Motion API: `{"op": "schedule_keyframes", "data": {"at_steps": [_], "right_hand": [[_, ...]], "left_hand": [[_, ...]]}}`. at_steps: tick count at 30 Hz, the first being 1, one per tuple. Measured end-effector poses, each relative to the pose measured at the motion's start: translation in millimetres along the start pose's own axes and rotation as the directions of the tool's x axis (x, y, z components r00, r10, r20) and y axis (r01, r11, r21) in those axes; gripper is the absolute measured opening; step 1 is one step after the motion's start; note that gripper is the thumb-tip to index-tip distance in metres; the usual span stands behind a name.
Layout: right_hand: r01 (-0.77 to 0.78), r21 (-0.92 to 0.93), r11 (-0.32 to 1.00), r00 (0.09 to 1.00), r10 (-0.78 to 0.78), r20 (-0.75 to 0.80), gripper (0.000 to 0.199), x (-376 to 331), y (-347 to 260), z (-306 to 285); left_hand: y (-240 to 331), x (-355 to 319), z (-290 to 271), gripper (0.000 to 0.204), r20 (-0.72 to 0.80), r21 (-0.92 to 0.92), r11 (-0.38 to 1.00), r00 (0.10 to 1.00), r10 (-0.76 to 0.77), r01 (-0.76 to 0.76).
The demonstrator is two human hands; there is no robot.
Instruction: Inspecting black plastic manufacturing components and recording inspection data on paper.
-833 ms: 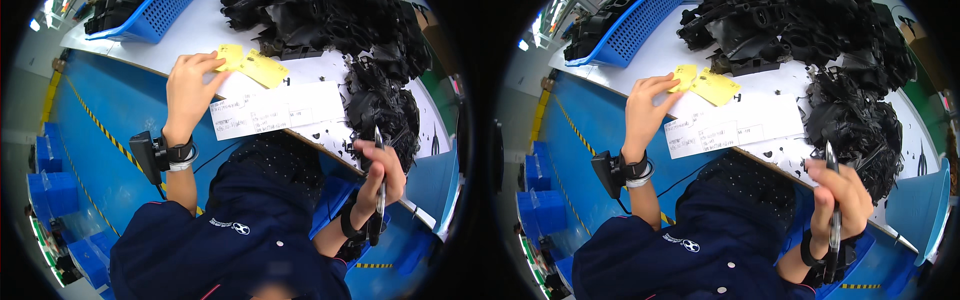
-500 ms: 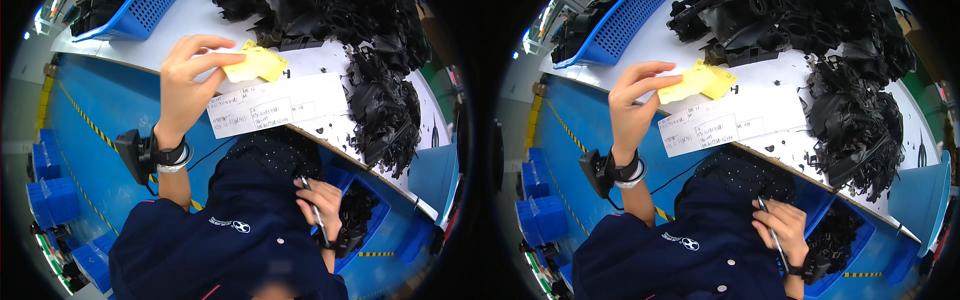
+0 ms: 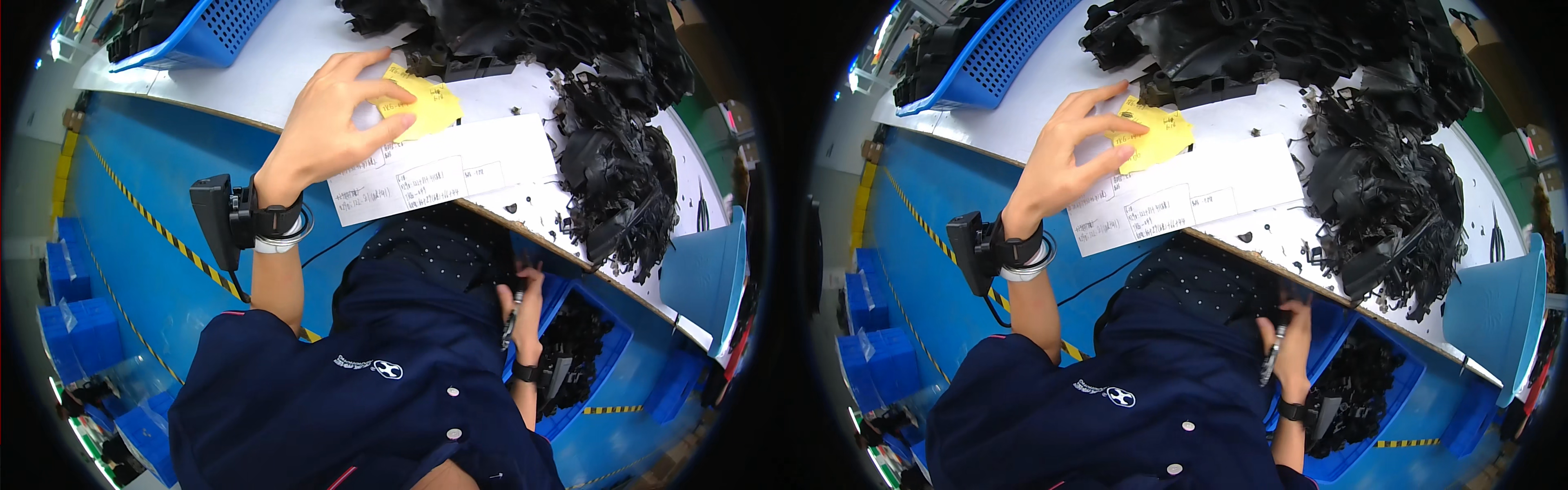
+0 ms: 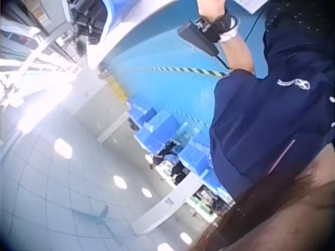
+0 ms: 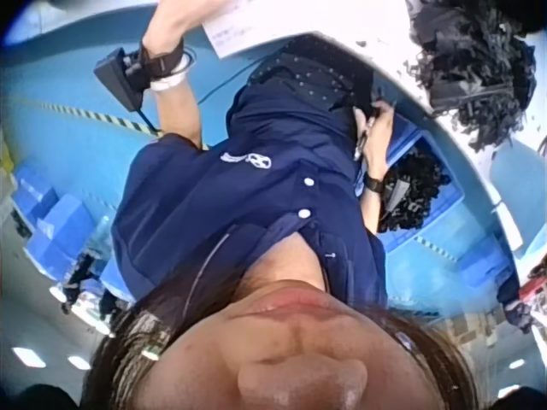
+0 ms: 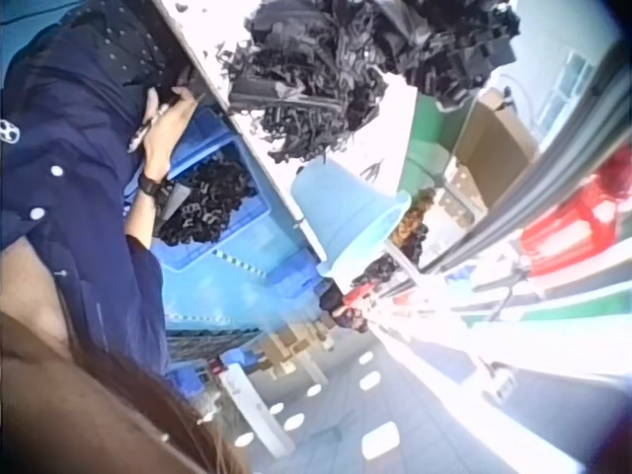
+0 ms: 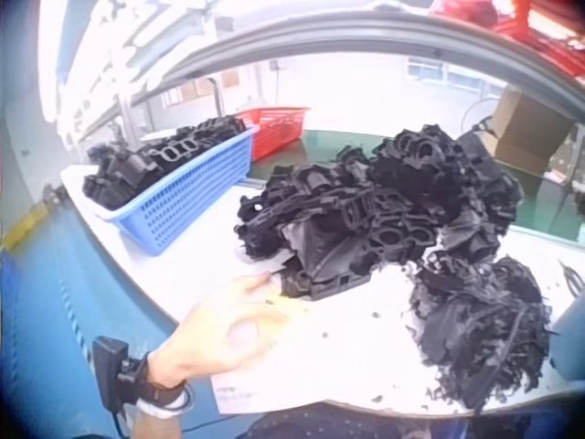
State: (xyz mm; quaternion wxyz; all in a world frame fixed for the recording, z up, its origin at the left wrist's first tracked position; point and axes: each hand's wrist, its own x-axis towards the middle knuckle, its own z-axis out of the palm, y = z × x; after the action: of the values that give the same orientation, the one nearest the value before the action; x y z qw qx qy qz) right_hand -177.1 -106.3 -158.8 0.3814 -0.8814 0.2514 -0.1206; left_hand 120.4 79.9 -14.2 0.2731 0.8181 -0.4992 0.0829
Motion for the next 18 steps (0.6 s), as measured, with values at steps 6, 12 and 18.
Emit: {"op": "schedule_keyframes", "data": {"at_steps": [6, 12, 18], "right_hand": [[0.179, -0.099, 0.979, 0.976, -0.164, 0.142, 0.029, 12.7, -24.4, 22.5], [0.007, 0.072, 0.997, 0.985, 0.006, -0.171, 0.020, 15.1, 15.6, 6.8], [-0.146, 0.021, 0.989, 0.931, 0.144, -0.337, 0.021, 4.8, 45.8, -15.9]], "left_hand": [[5.0, 9.9, 6.9, 0.042, -0.025, 0.178, 0.979, 0.995, -0.096, 0.099], [2.2, 13.2, 15.2, 0.052, -0.085, 0.043, 0.984, 0.982, -0.169, 0.173], [0.2, 15.4, 10.1, 0.042, 0.015, -0.043, 0.941, 0.942, -0.336, 0.337]]}}
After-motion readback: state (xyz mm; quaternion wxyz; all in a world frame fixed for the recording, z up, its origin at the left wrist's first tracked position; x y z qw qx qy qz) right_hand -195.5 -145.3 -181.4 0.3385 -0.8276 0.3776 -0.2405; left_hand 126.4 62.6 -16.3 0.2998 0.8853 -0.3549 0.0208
